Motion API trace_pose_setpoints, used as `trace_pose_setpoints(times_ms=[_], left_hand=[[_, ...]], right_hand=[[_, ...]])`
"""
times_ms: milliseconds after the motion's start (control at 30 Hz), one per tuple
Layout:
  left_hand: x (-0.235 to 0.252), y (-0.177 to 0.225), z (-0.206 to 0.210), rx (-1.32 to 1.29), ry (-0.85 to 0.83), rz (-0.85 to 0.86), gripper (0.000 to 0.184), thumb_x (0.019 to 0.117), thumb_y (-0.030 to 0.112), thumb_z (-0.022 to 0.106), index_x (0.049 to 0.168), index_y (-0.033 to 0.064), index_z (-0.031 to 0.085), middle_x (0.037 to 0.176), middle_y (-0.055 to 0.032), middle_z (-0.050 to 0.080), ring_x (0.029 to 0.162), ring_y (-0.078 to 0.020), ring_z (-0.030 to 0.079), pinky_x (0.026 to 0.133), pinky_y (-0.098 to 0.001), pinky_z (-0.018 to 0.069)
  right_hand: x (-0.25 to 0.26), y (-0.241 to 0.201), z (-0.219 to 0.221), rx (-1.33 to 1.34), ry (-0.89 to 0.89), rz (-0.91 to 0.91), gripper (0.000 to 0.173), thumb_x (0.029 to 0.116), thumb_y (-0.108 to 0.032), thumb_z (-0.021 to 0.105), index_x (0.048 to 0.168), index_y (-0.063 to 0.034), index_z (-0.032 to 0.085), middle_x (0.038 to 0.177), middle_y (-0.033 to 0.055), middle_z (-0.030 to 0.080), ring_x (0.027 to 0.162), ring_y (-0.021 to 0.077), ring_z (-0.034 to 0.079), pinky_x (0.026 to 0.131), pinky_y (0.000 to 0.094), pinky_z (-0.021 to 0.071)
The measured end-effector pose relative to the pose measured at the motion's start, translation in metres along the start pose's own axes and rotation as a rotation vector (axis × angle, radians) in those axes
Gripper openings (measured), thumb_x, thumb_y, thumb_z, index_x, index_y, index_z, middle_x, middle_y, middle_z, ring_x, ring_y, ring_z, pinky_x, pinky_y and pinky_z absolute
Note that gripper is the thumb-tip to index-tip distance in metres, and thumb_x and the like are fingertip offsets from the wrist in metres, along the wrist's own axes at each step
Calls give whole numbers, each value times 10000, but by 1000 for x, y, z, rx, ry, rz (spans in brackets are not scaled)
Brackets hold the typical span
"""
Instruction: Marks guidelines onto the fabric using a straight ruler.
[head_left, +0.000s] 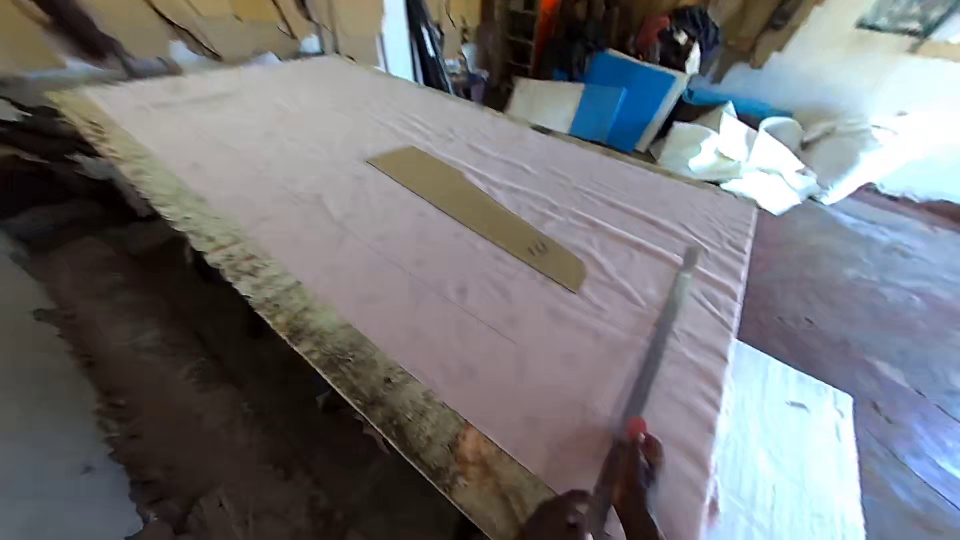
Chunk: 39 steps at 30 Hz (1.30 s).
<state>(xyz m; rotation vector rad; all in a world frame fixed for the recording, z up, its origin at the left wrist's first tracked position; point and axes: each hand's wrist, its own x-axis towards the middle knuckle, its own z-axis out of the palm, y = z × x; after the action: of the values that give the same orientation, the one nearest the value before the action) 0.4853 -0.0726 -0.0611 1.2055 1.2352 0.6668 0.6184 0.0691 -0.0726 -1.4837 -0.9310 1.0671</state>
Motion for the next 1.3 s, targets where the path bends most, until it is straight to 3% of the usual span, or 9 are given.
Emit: trace_pose_setpoints(times_ms=[67, 100, 200, 267, 533, 667, 833, 1167, 1300], left_hand=[[5, 7, 7, 43, 34, 6, 577, 1023, 232, 593, 1569, 145, 426, 1051, -181, 718, 908, -291, 701, 891, -511, 570], [10, 11, 13, 77, 48, 6, 574, 1032, 218, 574, 1576, 134, 413, 1029, -188, 713, 885, -293, 694, 882, -501, 568], [26, 32, 29, 148, 78, -112, 563, 1032, 171, 562, 1574, 124, 418, 1093, -194, 710, 932, -293, 685, 897, -473, 551], [38, 38, 35, 247, 70, -122, 551, 1023, 171, 544, 1563, 142, 439, 1106, -172, 706, 959, -287, 684, 910, -488, 551], [73, 59, 83, 418, 489, -121, 330, 1014, 184, 603, 1328, 115, 677, 1123, -115, 715, 1012, -248, 698, 940, -464, 570], [43, 41, 101, 508, 599, 61, 349, 983, 164, 649, 1330, 145, 685, 1434, -38, 592, 1314, -223, 539, 1107, -413, 459], [9, 3, 115, 674, 560, 38, 381, 973, 268, 656, 1350, 217, 678, 1590, 71, 449, 1518, -239, 311, 1200, -539, 323], [28, 18, 123, 707, 647, 46, 302, 991, 224, 619, 1269, 280, 723, 1434, 66, 563, 1396, -225, 422, 1100, -506, 399], [26, 19, 128, 662, 705, -4, 292, 980, 229, 646, 1264, 214, 710, 1291, -5, 612, 1250, -240, 521, 1023, -498, 452]], right_hand=[[18, 0, -20, -263, -124, -228, 424, 1050, -197, 533, 1389, 57, 523, 1428, 197, 556, 1253, 241, 586, 1053, 414, 499], [32, 1, -31, -386, -196, -363, 397, 1050, -228, 522, 1350, 26, 576, 1453, 191, 552, 1320, 262, 557, 1109, 442, 467], [70, 4, -60, -634, -457, -560, 395, 1056, -236, 470, 1399, -88, 596, 1351, 104, 655, 1261, 261, 614, 1092, 517, 475], [90, 4, -76, -708, -581, -611, 396, 1052, -204, 497, 1418, -79, 581, 1340, 141, 649, 1227, 319, 622, 1056, 556, 488], [156, -7, -99, -831, -648, -809, 435, 1091, -290, 442, 1462, -81, 532, 1413, 148, 608, 1279, 344, 595, 1108, 535, 449], [178, -3, -103, -846, -676, -847, 423, 1097, -272, 404, 1433, -68, 561, 1433, 115, 608, 1328, 294, 574, 1176, 486, 392], [189, -15, -108, -838, -740, -899, 381, 1083, -238, 454, 1398, -61, 573, 1360, 113, 651, 1275, 287, 612, 1154, 484, 420], [211, -12, -110, -808, -691, -926, 381, 1092, -249, 430, 1385, -52, 571, 1319, 136, 667, 1231, 307, 633, 1088, 486, 473], [214, -9, -112, -790, -678, -903, 350, 1087, -260, 450, 1359, -83, 583, 1309, 112, 678, 1210, 300, 649, 1021, 500, 522]])
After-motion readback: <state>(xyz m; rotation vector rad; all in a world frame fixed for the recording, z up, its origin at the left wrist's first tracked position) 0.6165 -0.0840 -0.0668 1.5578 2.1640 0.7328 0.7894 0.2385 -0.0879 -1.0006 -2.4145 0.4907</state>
